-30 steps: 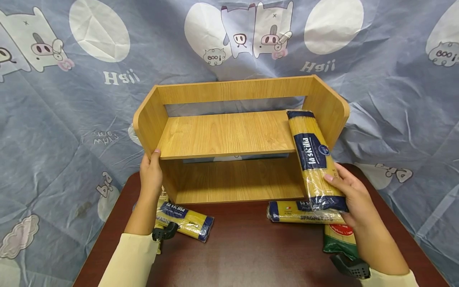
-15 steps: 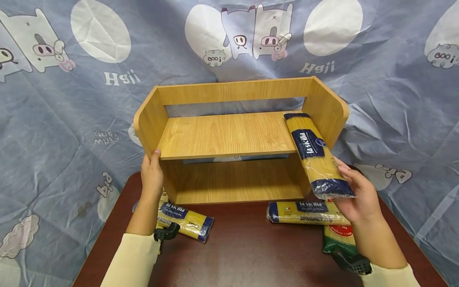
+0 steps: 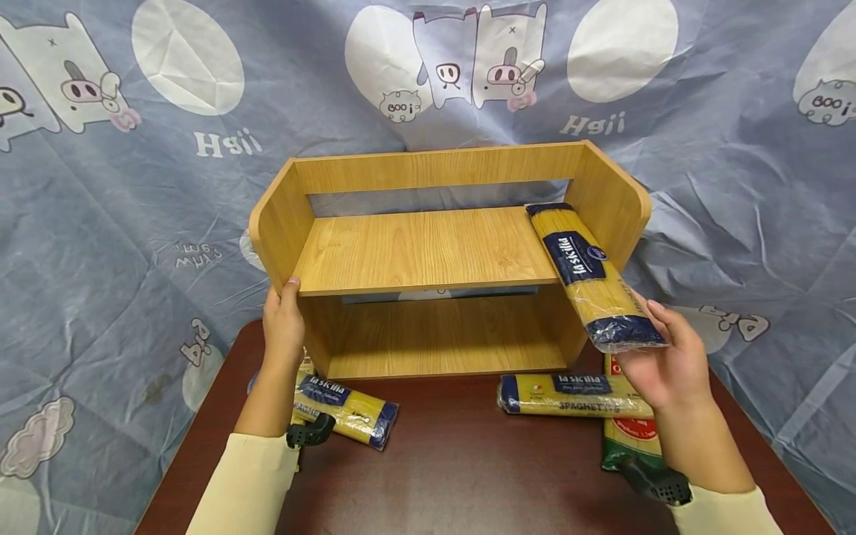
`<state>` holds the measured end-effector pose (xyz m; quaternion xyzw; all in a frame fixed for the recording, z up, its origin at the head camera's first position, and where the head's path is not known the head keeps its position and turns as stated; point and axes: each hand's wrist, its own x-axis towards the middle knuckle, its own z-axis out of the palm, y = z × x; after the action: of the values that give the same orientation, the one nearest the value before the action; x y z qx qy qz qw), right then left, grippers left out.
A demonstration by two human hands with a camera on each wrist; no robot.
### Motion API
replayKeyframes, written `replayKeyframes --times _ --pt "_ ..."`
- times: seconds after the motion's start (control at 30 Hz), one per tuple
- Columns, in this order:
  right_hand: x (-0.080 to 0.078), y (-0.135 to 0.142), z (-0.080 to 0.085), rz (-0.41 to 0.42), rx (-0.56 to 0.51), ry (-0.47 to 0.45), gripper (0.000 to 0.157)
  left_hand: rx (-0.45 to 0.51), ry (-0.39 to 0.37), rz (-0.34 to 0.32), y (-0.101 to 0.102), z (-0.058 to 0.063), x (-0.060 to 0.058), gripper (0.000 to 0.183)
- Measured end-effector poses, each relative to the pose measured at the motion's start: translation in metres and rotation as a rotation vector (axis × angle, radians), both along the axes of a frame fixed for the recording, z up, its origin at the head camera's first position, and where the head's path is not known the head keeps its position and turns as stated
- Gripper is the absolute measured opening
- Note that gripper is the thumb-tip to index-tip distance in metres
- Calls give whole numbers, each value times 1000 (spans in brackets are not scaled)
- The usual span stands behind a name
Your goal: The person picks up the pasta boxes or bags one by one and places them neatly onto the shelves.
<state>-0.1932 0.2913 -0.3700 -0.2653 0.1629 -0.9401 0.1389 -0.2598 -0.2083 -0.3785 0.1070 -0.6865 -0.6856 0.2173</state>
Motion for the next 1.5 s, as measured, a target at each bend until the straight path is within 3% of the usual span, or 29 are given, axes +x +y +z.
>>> replayKeyframes --times 0.13,0.33,0.67,0.87,1.2,1.5 --pt "6 1 -5 -17 91 75 60 -5 -9 0 1 1 0 49" --pt "19 0 -11 -74 240 74 52 -13 -7 -5 1 2 1 50" --pt "20 -8 -8 -204 249 87 47 2 -4 -5 0 0 1 49" --pt "14 -12 -4 -307 329 79 43 12 4 -19 -1 0 1 50" --pt "-3 -16 -4 -362 355 22 38 -4 4 -19 0 0 0 51" --pt "-18 -21 -5 -383 278 -23 36 6 -4 -17 0 -1 -1 50"
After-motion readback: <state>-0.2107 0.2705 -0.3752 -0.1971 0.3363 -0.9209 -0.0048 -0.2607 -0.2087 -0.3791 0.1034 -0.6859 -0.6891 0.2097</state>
